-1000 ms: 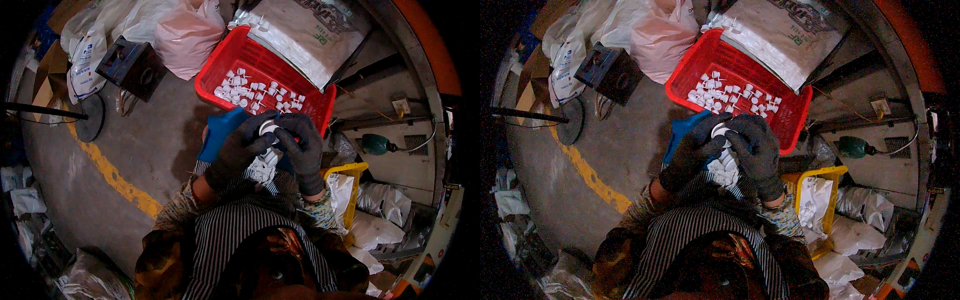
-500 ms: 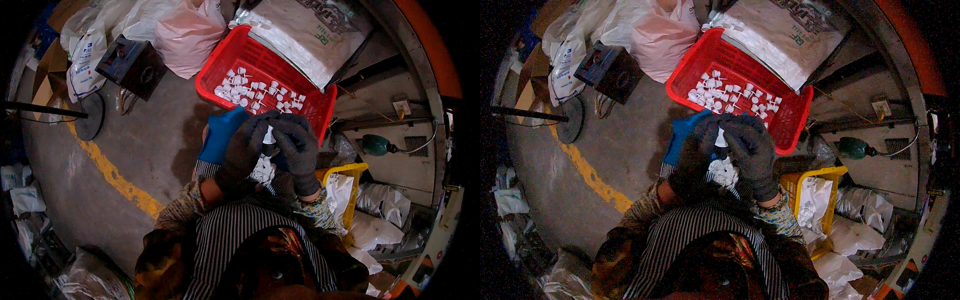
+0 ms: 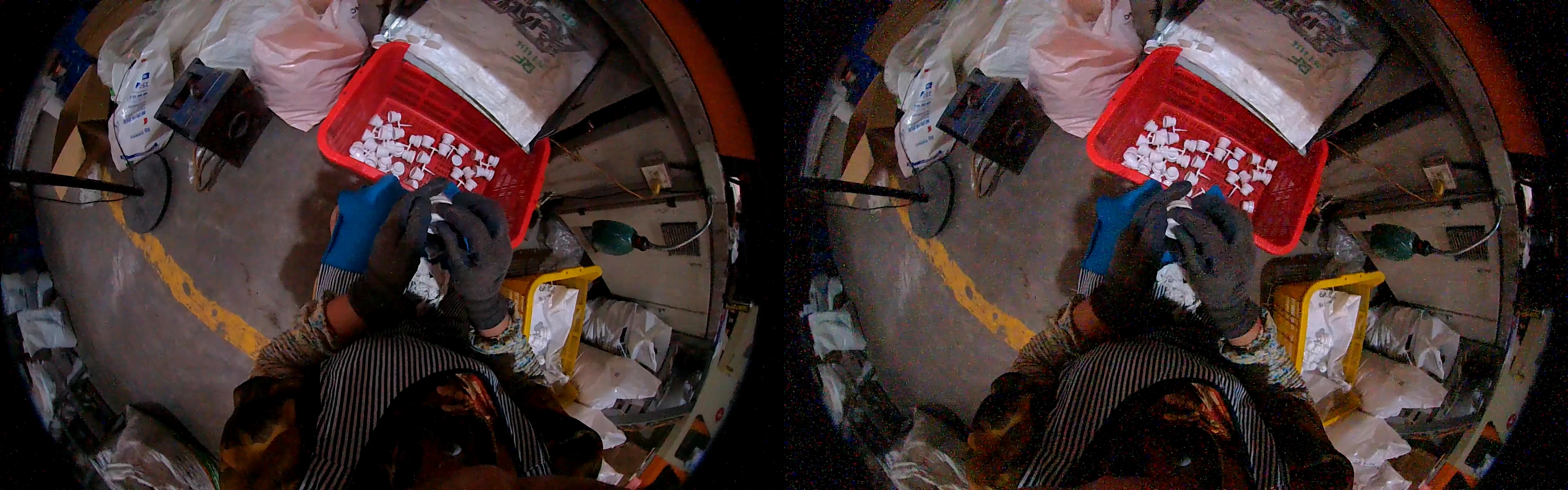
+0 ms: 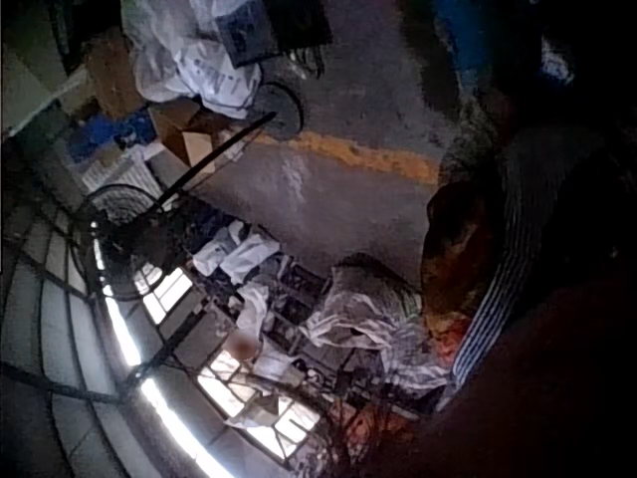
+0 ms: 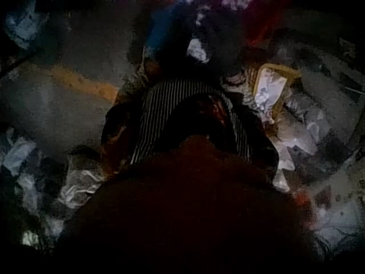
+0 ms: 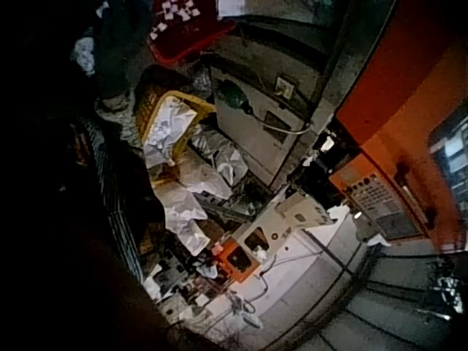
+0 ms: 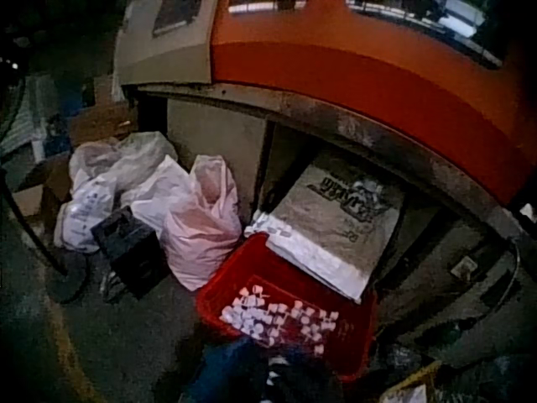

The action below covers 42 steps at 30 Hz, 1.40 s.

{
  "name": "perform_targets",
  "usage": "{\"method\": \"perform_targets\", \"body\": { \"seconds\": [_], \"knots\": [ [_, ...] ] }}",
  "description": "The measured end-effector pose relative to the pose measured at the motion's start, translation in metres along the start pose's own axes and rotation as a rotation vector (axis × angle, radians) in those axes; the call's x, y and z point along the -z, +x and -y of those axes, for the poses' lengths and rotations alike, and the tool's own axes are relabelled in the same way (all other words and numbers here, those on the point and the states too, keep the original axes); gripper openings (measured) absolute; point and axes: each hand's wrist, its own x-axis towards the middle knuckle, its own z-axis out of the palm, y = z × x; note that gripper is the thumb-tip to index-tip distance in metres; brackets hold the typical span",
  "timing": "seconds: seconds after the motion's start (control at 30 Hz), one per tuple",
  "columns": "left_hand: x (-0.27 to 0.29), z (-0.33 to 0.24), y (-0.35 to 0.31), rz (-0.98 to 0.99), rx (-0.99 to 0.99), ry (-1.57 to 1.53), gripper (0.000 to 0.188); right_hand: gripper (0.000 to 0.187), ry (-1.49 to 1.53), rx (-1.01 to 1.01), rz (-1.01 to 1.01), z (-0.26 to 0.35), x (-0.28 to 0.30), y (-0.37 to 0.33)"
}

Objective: The person assembles small white plastic components by hand, repeatedly picking up parts from a red basket and a yellow bin, joining them together, and placing the assembled units into a pink bag. The person handles the parts one at a time, occasionally inspecting them before assembly.

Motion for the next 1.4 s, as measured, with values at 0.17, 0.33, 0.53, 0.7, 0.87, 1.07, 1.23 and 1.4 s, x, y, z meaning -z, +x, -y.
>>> {"method": "perform_targets", "body": {
  "seconds": [0.17, 0.33, 0.53, 0.7, 0.87, 1.07, 1.23, 1.4],
  "knots": [
    [-0.007, 0.010, -0.010, 0.043, 0.340, -0.365, 0.055, 0.016, 0.539, -0.439, 0.116, -0.007, 0.010, 0.008],
    [-0.004, 0.009, 0.000, -0.053, -0.015, -0.070, 0.046, 0.013, 0.406, -0.324, 0.084, -0.006, 0.012, 0.011],
    [0.000, -0.011, 0.006, -0.023, 0.468, -0.593, 0.050, 0.016, 0.323, -0.209, -0.054, -0.006, 0.001, 0.007],
    [0.014, -0.020, 0.014, 0.008, 0.757, -0.941, 0.056, 0.024, 0.476, -0.339, -0.084, -0.002, -0.001, 0.002],
    [0.020, -0.025, 0.016, -0.005, 0.805, -1.014, 0.051, 0.028, 0.418, -0.289, 0.070, -0.007, 0.006, 0.003],
    [0.019, -0.021, 0.007, 0.047, 0.856, -1.072, 0.050, 0.027, 0.538, -0.424, 0.087, -0.002, 0.006, -0.007],
    [0.026, -0.024, 0.006, 0.115, 0.972, -1.124, 0.051, 0.027, 0.406, -0.336, 0.066, 0.003, 0.005, -0.010],
    [0.026, -0.026, -0.001, 0.115, 0.910, -0.997, 0.052, 0.029, 0.369, -0.269, 0.061, 0.001, 0.004, -0.015]
  ]
}}
